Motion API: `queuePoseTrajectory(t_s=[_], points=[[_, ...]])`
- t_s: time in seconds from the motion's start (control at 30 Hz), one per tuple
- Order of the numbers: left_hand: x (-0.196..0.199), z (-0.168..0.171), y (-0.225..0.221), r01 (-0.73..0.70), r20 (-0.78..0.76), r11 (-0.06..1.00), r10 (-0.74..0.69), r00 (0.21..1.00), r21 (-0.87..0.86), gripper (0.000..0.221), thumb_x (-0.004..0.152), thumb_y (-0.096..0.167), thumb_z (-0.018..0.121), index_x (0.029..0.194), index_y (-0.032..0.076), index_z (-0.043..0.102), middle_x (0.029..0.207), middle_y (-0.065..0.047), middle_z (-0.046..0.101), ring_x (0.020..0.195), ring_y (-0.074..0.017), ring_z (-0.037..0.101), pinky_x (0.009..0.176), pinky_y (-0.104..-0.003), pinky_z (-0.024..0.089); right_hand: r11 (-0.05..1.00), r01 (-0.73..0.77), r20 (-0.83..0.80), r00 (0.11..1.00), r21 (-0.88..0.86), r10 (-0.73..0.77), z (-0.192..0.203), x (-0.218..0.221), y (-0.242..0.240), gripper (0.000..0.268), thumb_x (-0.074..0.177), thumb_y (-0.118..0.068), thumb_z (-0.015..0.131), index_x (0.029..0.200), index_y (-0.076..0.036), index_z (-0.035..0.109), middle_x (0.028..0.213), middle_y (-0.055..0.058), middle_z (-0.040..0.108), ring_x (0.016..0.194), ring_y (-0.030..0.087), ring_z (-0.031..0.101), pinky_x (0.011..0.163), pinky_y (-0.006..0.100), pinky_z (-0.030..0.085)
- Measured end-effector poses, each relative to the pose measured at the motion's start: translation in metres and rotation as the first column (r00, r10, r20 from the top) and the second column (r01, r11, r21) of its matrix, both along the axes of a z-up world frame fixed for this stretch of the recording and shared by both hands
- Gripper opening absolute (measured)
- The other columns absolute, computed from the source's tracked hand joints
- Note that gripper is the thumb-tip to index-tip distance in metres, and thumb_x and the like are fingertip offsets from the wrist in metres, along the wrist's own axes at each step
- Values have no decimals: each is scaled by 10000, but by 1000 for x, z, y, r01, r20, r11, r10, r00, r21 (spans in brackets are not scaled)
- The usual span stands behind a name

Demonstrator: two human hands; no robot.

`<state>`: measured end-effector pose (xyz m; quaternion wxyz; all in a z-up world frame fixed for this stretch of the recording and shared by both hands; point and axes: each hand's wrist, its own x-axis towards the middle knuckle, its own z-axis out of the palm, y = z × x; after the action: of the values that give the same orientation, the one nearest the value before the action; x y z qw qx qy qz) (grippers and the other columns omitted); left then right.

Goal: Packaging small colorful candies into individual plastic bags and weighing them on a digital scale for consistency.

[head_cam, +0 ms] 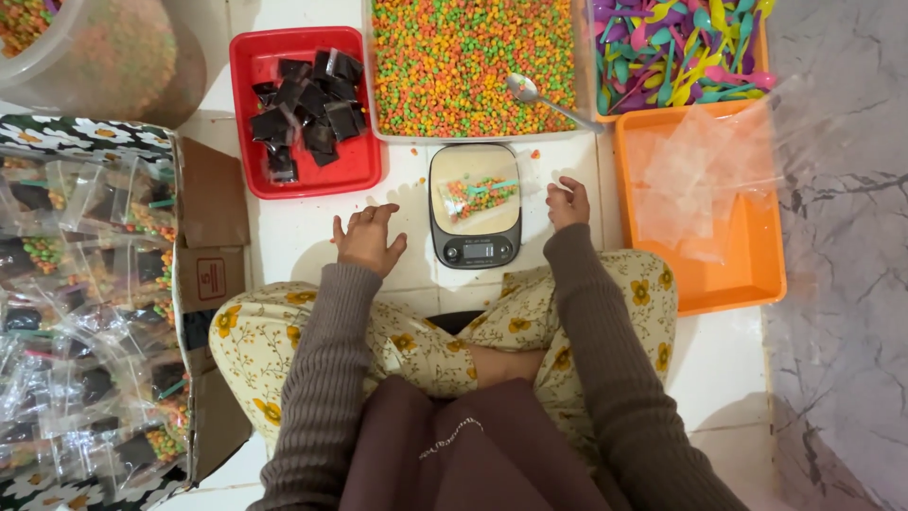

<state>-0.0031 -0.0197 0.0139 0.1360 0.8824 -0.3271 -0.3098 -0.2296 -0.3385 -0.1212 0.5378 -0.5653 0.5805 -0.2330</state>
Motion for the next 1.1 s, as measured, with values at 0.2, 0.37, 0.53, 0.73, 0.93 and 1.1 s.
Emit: queuePoseTrajectory(t_s=[0.2, 0.37, 0.53, 0.73, 0.93, 1.1], points=[[0, -1, 0, -3, -15, 1000, 3, 1000, -17, 506, 981, 307, 618, 1466, 249, 488, 1439, -118, 555, 1445, -317, 413, 1202, -682, 35, 1000, 20, 11, 1000, -3, -20, 8, 1, 3, 431, 924, -346, 771, 1295, -170, 642, 1124, 134, 665, 1012, 282, 711, 849, 382, 602], [1, 3, 0, -7, -21, 1000, 6, 1000, -27, 505, 983, 304, 614, 1469, 245, 487, 1435, -118, 555, 1444, -316, 412, 1202, -682, 30, 1000, 14, 24, 1000, 6, -14, 7, 4, 5, 398, 916, -316, 775, 1270, -177, 657, 1131, 125, 665, 1031, 293, 708, 887, 421, 599], [0, 3, 0, -7, -13, 1000, 6, 1000, -27, 506, 980, 305, 611, 1466, 247, 483, 1436, -117, 554, 1444, -316, 409, 1200, -683, 32, 996, -88, -12, 996, 32, 88, 18, 12, 12, 394, 911, -286, 801, 1261, -156, 675, 1185, 166, 641, 1074, 330, 684, 916, 469, 588], [-3, 17, 1, -18, -1, 998, 18, 1000, -54, 500, 980, 316, 622, 1458, 236, 499, 1415, -113, 571, 1434, -310, 425, 1201, -680, 50, 970, -244, -12, 970, -20, 243, -1, 18, 0, 158, 917, -206, 778, 1046, -126, 735, 1018, 104, 697, 841, 209, 724, 764, 313, 625], [-6, 33, -7, -40, 98, 840, 110, 989, -541, 1102, 720, 522, 894, 1572, 106, 333, 1480, -274, 445, 1416, -460, 402, 1187, -700, 199, 728, -512, -37, 828, -456, 559, 143, 74, 65, 52, 950, -78, 767, 978, -69, 724, 1106, 108, 581, 843, 325, 734, 737, 372, 614], [-6, 61, -8, -103, 62, 620, 238, 969, -778, 1370, 615, 470, 975, 1607, -13, 163, 1486, -390, 372, 1390, -572, 369, 1188, -697, 198, 429, -664, -99, 603, -613, 792, 249, 139, 148, 49, 935, -55, 740, 974, -40, 713, 1100, 149, 573, 817, 397, 719, 683, 398, 646]])
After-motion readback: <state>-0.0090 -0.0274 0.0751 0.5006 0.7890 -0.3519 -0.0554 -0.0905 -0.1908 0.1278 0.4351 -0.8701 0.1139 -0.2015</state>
